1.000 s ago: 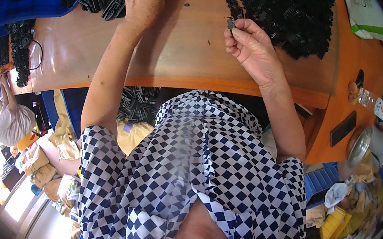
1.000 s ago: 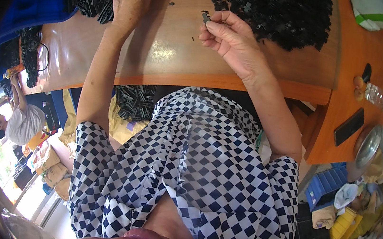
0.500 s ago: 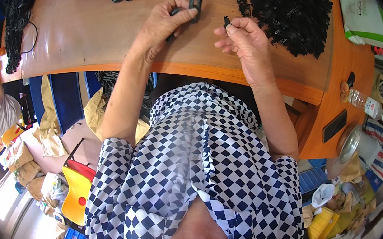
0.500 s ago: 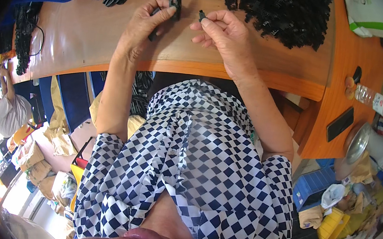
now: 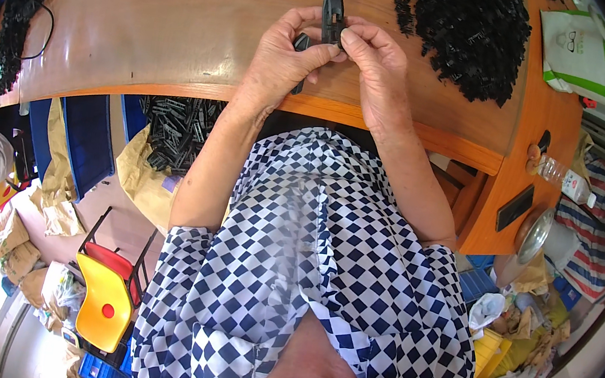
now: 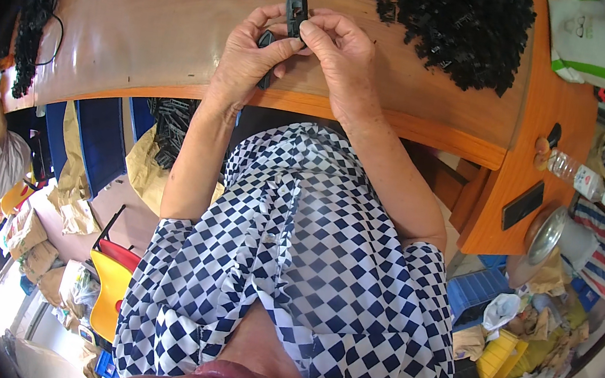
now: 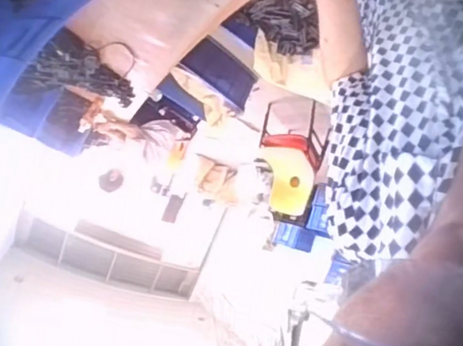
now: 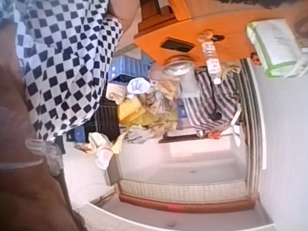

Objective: The person repeatedly assembles plastic parts by picking up larger plastic components and inserting small plastic pieces into them by hand.

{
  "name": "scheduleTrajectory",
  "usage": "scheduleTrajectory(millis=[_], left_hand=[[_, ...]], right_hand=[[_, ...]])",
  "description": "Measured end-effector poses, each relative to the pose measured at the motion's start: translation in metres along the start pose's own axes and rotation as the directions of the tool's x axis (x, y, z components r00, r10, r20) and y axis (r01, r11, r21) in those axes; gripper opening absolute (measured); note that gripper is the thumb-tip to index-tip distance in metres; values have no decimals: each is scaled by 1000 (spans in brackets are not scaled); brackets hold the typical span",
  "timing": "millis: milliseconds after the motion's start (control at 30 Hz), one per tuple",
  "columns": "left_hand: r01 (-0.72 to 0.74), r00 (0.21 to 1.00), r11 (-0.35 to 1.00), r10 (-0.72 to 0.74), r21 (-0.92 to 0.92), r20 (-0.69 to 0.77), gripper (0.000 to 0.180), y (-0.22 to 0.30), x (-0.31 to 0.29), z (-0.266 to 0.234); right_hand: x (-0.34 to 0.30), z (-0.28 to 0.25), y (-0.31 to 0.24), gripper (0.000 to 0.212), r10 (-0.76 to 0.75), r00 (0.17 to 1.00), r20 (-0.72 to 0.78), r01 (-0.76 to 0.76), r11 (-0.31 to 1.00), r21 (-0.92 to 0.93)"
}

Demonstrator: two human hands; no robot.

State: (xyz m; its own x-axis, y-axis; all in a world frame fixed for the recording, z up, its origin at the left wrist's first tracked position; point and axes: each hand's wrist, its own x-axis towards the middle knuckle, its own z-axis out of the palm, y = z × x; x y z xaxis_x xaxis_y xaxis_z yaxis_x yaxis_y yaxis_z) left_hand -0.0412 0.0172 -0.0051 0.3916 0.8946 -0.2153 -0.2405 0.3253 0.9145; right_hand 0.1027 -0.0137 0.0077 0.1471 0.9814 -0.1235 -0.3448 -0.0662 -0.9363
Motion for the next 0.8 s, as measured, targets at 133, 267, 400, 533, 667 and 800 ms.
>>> scheduleTrajectory(millis=[133,267,400,533,667,800], left_hand=[[1,999,1000,0,5,-42,46,0,-4,2],[3,1000,983,0,183,-12,48,4,-7,3],[-74,997,860,59,504,46,46,5,-10,3],[-172,985,750,131,639,111,46,7,-15,9],[-160,983,735,62,659,170,43,2,-15,10],[-125,989,803,58,582,133,38,-6,-17,12]], right_hand=[[6,-10,-16,6,-122,990,75,139,941,-309],[23,-27,-50,6,-246,695,675,717,164,-678],[27,-18,-74,7,-112,476,872,858,-159,-489],[26,-23,-73,3,24,436,899,886,-184,-425],[23,-20,-78,4,152,473,868,878,-158,-451],[26,-25,-74,8,94,441,893,893,-141,-427]])
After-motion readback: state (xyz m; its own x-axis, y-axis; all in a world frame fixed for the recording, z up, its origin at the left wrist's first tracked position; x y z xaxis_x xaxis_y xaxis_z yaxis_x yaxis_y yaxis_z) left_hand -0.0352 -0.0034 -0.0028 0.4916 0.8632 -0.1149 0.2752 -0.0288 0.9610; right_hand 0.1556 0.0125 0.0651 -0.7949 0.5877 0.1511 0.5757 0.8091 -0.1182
